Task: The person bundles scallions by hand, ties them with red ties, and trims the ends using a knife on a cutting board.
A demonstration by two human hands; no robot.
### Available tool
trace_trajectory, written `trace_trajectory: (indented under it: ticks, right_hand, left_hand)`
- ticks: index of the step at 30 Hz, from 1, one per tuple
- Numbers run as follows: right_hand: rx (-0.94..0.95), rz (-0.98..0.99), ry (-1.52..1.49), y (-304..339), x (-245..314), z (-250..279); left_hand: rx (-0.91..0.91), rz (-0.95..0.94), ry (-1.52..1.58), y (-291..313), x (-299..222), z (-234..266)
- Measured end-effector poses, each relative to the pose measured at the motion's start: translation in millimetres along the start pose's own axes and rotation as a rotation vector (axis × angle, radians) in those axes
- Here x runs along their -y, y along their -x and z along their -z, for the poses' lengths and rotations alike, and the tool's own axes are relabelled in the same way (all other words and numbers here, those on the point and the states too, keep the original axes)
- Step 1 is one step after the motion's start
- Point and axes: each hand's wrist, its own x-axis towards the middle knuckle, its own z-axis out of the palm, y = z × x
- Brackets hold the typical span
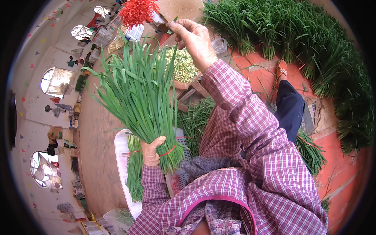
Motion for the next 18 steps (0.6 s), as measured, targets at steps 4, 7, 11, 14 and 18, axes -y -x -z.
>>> trace_trajectory:
  ticks: [4,7,11,14,18]
  right_hand:
    - [0.278,0.056,0.246,11,5,7]
    - [0.309,0.092,0.561,25,9,-3]
    - [0.24,0.184,0.481,23,-5,-15]
    - [0.063,0.053,0.213,16,3,-13]
    - [0.13,0.008,0.201,5,12,3]
  left_hand:
    - [0.0,-0.001,-0.013,1,3,2]
    - [-0.002,-0.001,-0.01,0,7,3]
    - [0.01,0.04,0.003,-1,5,2]
    - [0.019,0.046,0.01,0,9,7]
    - [-0.009,0.047,0.001,4,18,18]
